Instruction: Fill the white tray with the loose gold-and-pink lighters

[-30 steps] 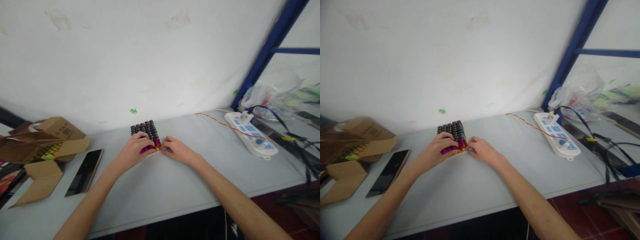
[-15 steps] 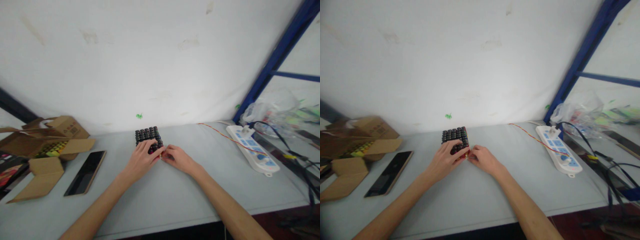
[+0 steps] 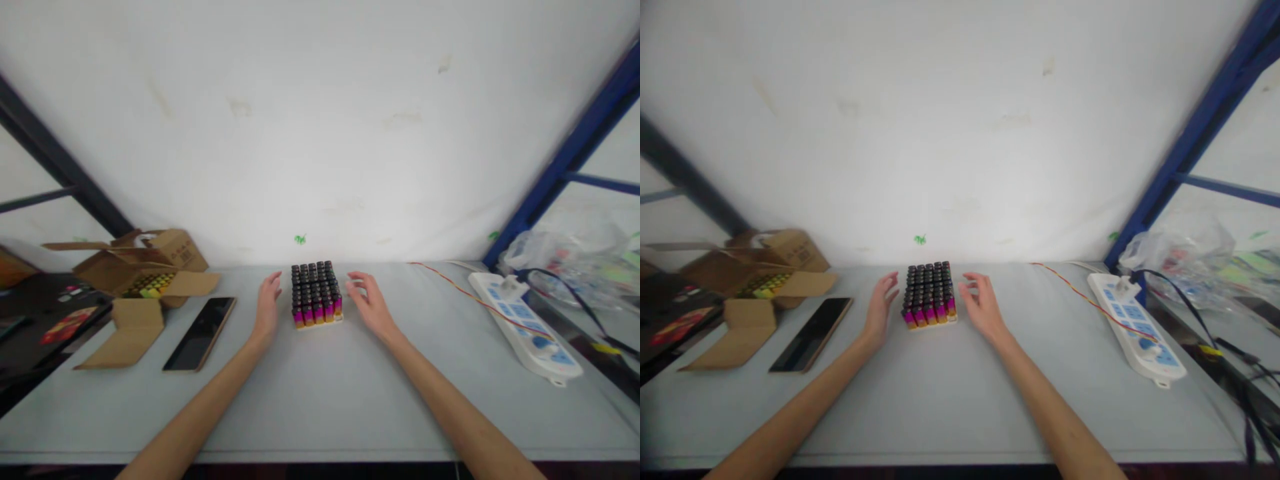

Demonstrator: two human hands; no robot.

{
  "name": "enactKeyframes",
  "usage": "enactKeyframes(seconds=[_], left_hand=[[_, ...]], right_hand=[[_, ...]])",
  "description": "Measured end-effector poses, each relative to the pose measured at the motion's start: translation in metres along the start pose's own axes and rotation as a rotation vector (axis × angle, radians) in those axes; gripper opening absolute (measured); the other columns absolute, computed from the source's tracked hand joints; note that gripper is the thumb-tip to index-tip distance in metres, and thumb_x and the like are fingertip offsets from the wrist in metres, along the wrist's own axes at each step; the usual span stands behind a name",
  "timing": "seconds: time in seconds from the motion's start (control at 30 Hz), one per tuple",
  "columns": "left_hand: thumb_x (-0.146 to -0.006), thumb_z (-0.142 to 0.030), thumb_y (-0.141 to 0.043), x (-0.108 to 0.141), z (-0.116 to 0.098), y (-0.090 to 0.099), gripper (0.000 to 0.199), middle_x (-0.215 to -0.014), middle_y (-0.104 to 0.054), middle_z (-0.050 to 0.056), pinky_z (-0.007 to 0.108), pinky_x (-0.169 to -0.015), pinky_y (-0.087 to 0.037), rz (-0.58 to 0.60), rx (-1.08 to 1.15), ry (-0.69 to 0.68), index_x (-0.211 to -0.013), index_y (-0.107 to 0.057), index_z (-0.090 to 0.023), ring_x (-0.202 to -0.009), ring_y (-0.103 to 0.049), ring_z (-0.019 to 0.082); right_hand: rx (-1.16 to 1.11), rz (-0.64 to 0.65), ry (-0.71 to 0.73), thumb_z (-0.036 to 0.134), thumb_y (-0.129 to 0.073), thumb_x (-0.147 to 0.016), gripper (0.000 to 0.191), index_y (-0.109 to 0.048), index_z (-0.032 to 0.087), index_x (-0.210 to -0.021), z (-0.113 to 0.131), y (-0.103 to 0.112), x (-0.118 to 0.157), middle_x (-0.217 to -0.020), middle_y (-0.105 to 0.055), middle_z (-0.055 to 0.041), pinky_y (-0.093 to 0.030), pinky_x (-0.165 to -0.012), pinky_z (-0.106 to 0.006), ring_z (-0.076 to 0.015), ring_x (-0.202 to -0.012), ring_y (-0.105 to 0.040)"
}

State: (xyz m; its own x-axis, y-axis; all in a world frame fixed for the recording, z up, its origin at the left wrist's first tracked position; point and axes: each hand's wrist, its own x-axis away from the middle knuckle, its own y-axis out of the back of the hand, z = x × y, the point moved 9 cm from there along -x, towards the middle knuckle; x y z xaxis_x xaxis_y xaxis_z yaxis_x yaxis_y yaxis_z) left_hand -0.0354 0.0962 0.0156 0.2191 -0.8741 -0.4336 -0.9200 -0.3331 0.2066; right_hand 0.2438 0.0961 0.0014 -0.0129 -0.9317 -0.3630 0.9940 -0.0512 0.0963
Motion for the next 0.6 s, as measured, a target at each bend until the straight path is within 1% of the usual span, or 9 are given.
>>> enactKeyframes(seconds=[0.03, 0.07, 0.1, 0.13, 0.2, 0.27, 0.33, 0.43, 0.6], left_hand=[[-0.100, -0.050, -0.042, 0.000, 0.012, -0.005, 0.044, -0.138, -0.061, 0.011, 0.042, -0.110, -0.047, -0.026, 0.056, 0.054, -0.129, -0.061, -0.023, -0.132, -0.056, 0.025], [-0.097, -0.050, -0.048, 0.000, 0.021, -0.012, 0.043, -0.138, -0.062, 0.010, 0.040, -0.112, -0.046, -0.042, 0.111, 0.096, -0.128, -0.062, -0.023, -0.133, -0.056, 0.024], [-0.095, -0.050, -0.050, 0.000, 0.028, -0.020, 0.043, -0.137, -0.064, 0.009, 0.038, -0.112, -0.046, -0.052, 0.164, 0.129, -0.126, -0.063, -0.024, -0.132, -0.058, 0.024], [-0.095, -0.050, -0.050, -0.002, 0.032, -0.028, 0.042, -0.135, -0.066, 0.008, 0.038, -0.113, -0.045, -0.061, 0.213, 0.154, -0.123, -0.064, -0.024, -0.131, -0.059, 0.023], [-0.093, -0.047, -0.052, -0.004, 0.035, -0.041, 0.039, -0.133, -0.068, 0.007, 0.037, -0.115, -0.043, -0.083, 0.296, 0.197, -0.120, -0.065, -0.023, -0.131, -0.059, 0.023], [-0.090, -0.044, -0.055, -0.005, 0.036, -0.049, 0.036, -0.127, -0.070, 0.006, 0.037, -0.115, -0.042, -0.096, 0.362, 0.229, -0.117, -0.066, -0.023, -0.127, -0.060, 0.023], [-0.087, -0.041, -0.057, -0.004, 0.036, -0.055, 0.033, -0.120, -0.071, 0.005, 0.037, -0.113, -0.043, -0.093, 0.413, 0.253, -0.112, -0.067, -0.022, -0.122, -0.062, 0.023], [-0.085, -0.038, -0.058, 0.002, 0.035, -0.064, 0.030, -0.116, -0.071, 0.005, 0.038, -0.112, -0.044, -0.068, 0.459, 0.285, -0.109, -0.068, -0.022, -0.119, -0.063, 0.023], [-0.082, -0.033, -0.059, 0.016, 0.029, -0.082, 0.025, -0.107, -0.071, 0.003, 0.037, -0.104, -0.047, -0.023, 0.482, 0.339, -0.102, -0.067, -0.021, -0.110, -0.064, 0.023]], right_hand=[[-0.097, -0.017, -0.074, 0.058, -0.066, -0.091, 0.053, -0.062, 0.022, -0.129, -0.010, -0.008, -0.010, -0.141, -0.055, -0.0138, -0.055, -0.098, -0.042, -0.0239, -0.119, -0.060], [-0.205, -0.038, -0.152, 0.061, -0.070, -0.086, 0.060, -0.062, 0.022, -0.131, -0.019, -0.017, -0.020, -0.147, -0.053, -0.0136, -0.050, -0.107, -0.044, -0.0248, -0.125, -0.058], [-0.240, -0.047, -0.177, 0.065, -0.069, -0.084, 0.065, -0.063, 0.022, -0.131, -0.024, -0.028, -0.029, -0.149, -0.053, -0.0137, -0.046, -0.112, -0.046, -0.0255, -0.131, -0.056], [-0.261, -0.044, -0.182, 0.068, -0.067, -0.083, 0.066, -0.063, 0.022, -0.131, -0.025, -0.039, -0.037, -0.149, -0.055, -0.0129, -0.043, -0.115, -0.046, -0.0255, -0.134, -0.054], [-0.305, -0.047, -0.179, 0.073, -0.060, -0.085, 0.067, -0.067, 0.021, -0.127, -0.026, -0.058, -0.047, -0.140, -0.064, -0.0108, -0.040, -0.118, -0.044, -0.0245, -0.133, -0.056], [-0.337, -0.068, -0.173, 0.075, -0.055, -0.086, 0.067, -0.068, 0.020, -0.123, -0.026, -0.068, -0.046, -0.132, -0.069, -0.0093, -0.041, -0.117, -0.042, -0.0238, -0.128, -0.060], [-0.353, -0.108, -0.179, 0.073, -0.052, -0.087, 0.064, -0.068, 0.020, -0.119, -0.027, -0.067, -0.039, -0.124, -0.072, -0.0084, -0.046, -0.112, -0.041, -0.0241, -0.121, -0.062], [-0.361, -0.174, -0.204, 0.067, -0.052, -0.089, 0.055, -0.066, 0.021, -0.114, -0.031, -0.053, -0.024, -0.115, -0.073, -0.0067, -0.050, -0.105, -0.039, -0.0242, -0.114, -0.064], [-0.370, -0.229, -0.247, 0.059, -0.057, -0.088, 0.046, -0.065, 0.022, -0.114, -0.032, -0.029, -0.005, -0.112, -0.073, -0.0047, -0.051, -0.100, -0.037, -0.0236, -0.109, -0.066]])
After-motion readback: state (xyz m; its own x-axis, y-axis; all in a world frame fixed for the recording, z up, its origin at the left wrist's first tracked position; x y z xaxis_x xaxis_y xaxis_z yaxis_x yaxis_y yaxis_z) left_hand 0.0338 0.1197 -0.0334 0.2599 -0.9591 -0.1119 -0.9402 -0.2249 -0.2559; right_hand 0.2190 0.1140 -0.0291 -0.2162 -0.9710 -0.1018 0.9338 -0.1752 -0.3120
